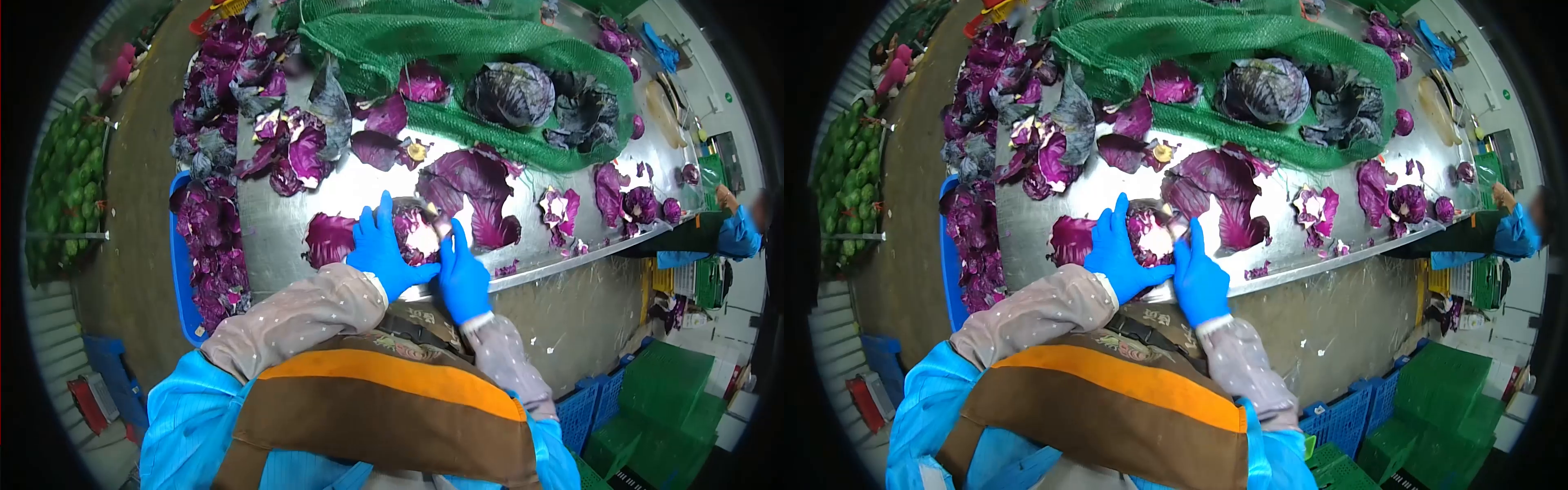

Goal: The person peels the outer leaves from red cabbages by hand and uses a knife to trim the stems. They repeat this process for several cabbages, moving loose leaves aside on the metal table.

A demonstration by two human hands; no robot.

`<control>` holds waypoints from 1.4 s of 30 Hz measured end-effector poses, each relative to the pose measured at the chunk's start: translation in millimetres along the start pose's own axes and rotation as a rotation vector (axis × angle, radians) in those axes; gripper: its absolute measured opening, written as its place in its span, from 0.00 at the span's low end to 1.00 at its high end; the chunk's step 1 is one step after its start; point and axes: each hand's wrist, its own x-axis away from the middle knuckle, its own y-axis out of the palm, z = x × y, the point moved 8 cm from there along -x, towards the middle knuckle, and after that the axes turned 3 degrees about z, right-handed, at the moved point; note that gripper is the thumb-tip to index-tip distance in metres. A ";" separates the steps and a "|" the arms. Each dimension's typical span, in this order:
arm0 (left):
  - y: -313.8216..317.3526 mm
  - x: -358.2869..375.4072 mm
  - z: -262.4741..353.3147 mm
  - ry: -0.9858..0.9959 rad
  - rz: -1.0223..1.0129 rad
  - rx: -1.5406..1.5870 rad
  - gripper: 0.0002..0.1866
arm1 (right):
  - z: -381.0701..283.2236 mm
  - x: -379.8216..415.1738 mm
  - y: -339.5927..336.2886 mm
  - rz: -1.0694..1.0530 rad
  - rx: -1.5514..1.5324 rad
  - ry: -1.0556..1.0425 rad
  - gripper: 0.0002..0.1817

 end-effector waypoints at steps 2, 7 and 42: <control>-5.1 1.1 1.4 -0.005 0.041 -0.003 0.72 | 7.1 -20.7 2.4 0.083 -0.222 0.070 0.27; -9.8 2.3 11.1 0.005 -0.042 -0.043 0.71 | 7.2 -18.1 -12.9 0.078 -0.355 0.069 0.26; -0.8 -36.7 27.3 0.444 -0.014 0.124 0.64 | 11.6 -133.0 -23.2 -0.028 0.311 -0.100 0.15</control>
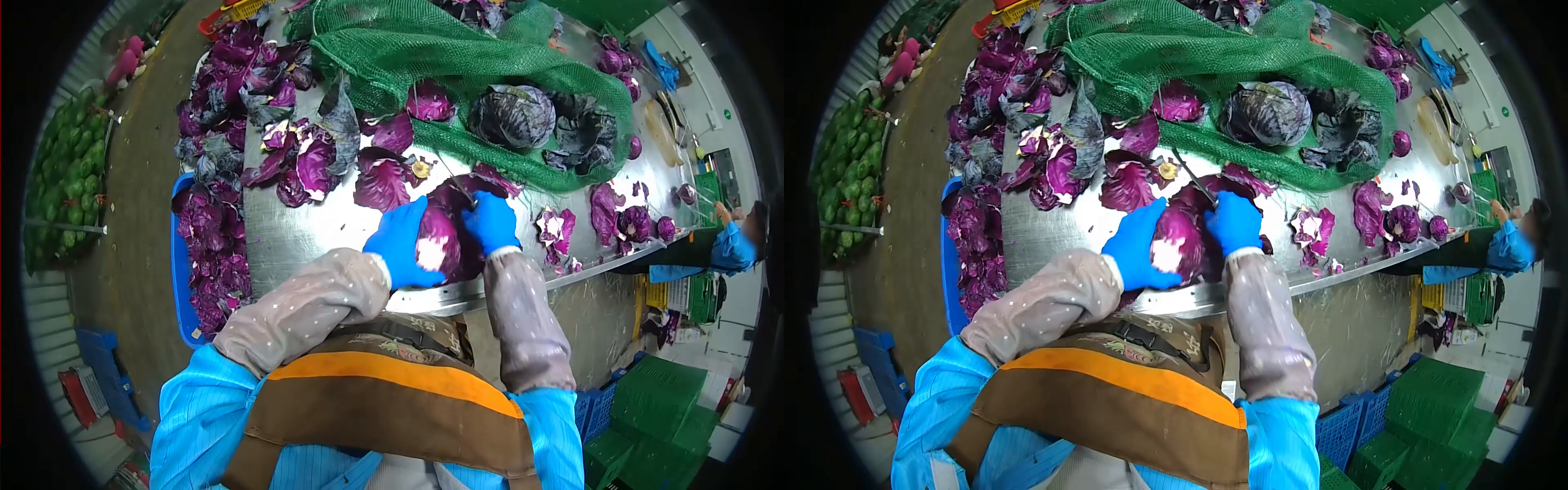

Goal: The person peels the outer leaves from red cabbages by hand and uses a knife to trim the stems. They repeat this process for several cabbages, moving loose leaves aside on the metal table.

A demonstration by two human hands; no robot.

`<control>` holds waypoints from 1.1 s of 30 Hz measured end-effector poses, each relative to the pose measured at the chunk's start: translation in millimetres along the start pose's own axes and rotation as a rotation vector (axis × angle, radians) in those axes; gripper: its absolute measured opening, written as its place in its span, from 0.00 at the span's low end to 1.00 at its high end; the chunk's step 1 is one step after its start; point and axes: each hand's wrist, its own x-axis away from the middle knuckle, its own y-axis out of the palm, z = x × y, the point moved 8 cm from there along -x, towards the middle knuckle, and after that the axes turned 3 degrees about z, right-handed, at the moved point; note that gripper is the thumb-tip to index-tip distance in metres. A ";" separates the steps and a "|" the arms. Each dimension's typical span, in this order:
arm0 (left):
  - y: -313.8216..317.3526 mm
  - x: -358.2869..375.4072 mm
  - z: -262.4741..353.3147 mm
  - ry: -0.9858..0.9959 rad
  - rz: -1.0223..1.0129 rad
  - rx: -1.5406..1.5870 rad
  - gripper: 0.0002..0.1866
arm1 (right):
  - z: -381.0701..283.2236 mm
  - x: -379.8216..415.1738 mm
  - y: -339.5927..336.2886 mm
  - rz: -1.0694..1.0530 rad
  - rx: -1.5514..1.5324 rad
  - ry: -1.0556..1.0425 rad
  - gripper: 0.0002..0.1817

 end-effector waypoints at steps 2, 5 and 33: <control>-5.4 11.4 1.8 0.097 -0.007 0.082 0.64 | 29.5 -15.2 27.3 0.114 -0.038 0.016 0.14; -14.1 21.7 -14.8 0.165 0.037 0.168 0.66 | 37.0 -7.7 28.4 0.100 -0.136 0.178 0.19; -36.4 -4.7 -33.6 -0.109 0.025 -0.093 0.69 | -53.5 109.6 -18.5 0.098 -0.347 -0.170 0.34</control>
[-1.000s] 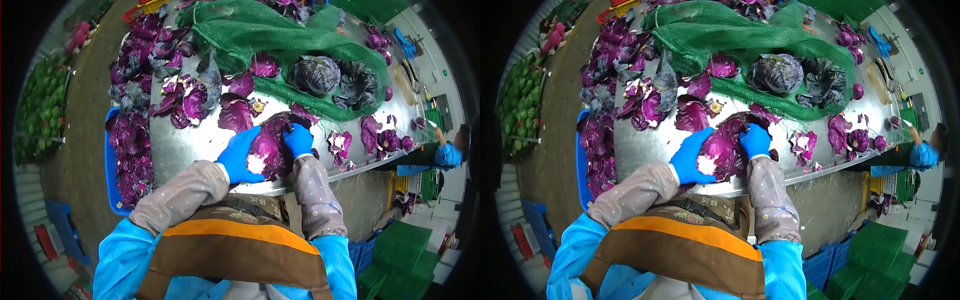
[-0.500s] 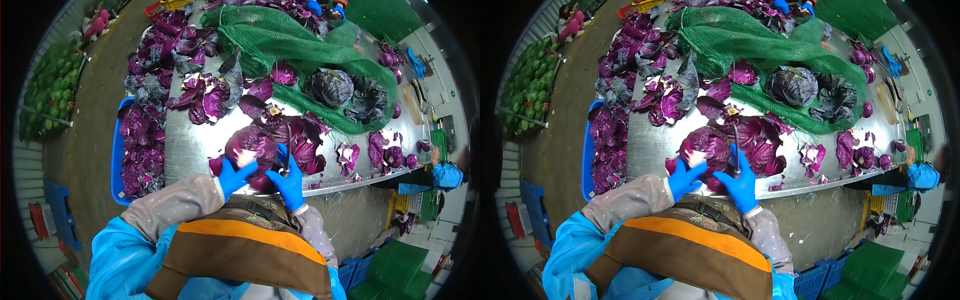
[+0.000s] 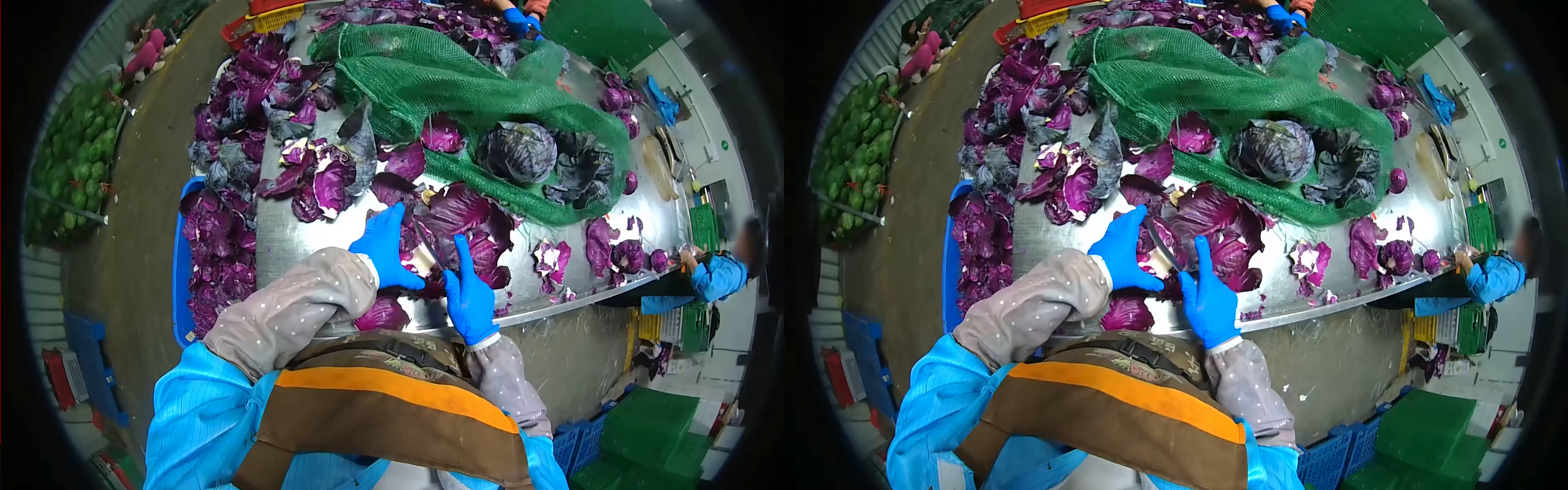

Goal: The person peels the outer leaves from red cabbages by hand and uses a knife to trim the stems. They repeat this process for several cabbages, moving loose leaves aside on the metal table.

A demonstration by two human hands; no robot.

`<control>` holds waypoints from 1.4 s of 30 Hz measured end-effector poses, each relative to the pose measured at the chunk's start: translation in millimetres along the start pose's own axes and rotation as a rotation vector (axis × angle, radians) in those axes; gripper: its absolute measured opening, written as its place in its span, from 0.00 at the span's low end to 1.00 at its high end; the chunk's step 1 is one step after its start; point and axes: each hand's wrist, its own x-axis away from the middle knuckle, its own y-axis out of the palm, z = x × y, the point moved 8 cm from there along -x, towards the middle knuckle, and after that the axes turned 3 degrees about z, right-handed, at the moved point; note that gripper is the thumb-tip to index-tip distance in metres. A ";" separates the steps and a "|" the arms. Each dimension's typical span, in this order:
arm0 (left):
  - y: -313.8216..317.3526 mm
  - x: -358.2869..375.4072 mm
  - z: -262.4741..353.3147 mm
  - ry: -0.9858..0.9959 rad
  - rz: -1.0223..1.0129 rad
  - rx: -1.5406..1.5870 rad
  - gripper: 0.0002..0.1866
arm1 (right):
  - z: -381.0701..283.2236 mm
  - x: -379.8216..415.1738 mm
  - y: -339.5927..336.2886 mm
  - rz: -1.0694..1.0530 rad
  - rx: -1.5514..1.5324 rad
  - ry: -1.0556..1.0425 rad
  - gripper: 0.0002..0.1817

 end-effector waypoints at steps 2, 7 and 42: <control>3.1 -2.9 -0.1 -0.037 -0.029 -0.009 0.70 | 0.2 -0.2 7.0 -0.013 0.036 -0.010 0.34; 3.3 -11.0 -2.7 -0.056 -0.067 -0.014 0.71 | -0.1 -5.5 14.0 -0.027 0.142 0.013 0.35; 11.0 44.9 35.4 0.230 0.119 -0.059 0.65 | 93.5 -136.4 52.3 -0.007 0.288 0.194 0.21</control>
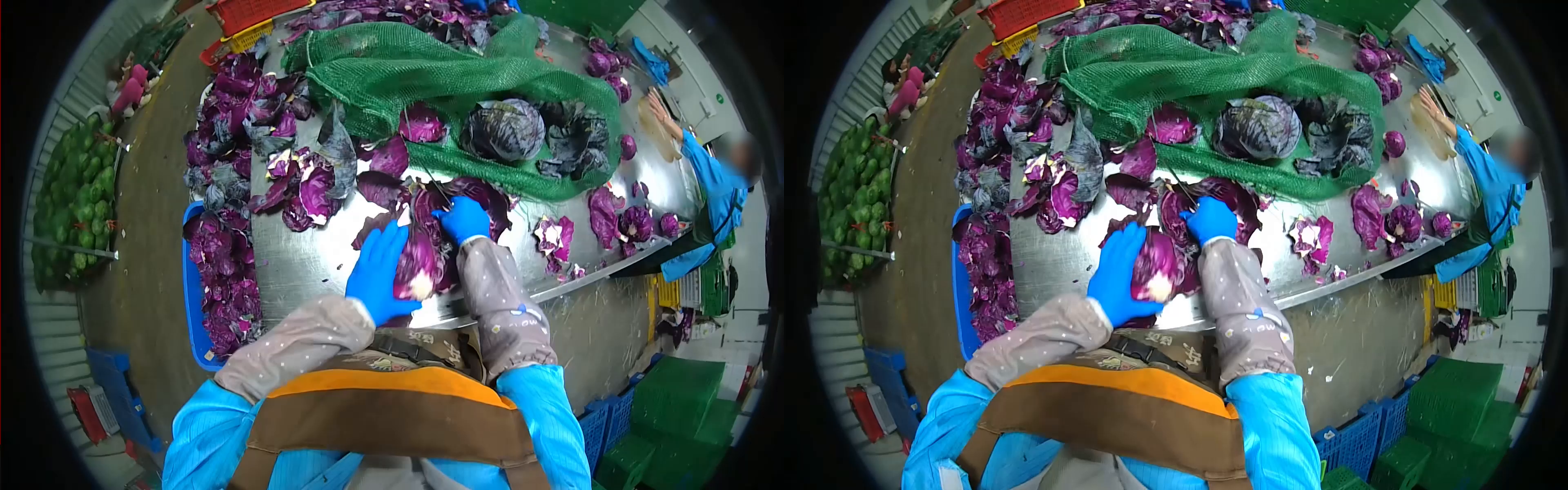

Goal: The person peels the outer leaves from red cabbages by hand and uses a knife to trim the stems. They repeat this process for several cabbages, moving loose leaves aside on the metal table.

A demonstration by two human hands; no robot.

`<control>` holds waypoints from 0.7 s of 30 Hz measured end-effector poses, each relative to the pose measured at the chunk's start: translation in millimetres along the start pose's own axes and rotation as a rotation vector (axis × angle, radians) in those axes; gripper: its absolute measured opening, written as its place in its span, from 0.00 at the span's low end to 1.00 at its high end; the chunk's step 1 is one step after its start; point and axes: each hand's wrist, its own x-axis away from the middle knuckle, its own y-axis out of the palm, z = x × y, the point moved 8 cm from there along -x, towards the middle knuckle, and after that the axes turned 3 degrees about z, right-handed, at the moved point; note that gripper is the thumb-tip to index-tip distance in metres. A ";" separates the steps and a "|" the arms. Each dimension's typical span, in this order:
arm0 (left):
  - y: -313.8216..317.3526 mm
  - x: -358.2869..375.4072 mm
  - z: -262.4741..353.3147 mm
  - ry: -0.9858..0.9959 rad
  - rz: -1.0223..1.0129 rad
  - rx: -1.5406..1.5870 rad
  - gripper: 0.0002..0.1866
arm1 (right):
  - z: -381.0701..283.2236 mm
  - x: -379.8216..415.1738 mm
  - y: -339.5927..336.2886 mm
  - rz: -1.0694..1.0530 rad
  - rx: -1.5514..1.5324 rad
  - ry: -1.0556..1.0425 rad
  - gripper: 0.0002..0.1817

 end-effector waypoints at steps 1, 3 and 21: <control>-2.0 12.9 1.0 0.035 0.040 0.006 0.64 | 1.3 7.6 1.7 -0.078 -0.014 0.062 0.23; -11.1 26.6 -14.3 0.020 0.074 0.120 0.65 | -2.1 17.7 -9.7 -0.045 -0.137 0.082 0.24; -5.5 -9.8 -23.1 -0.328 -0.057 -0.175 0.67 | -39.5 185.4 -51.8 -0.085 -0.362 -0.117 0.37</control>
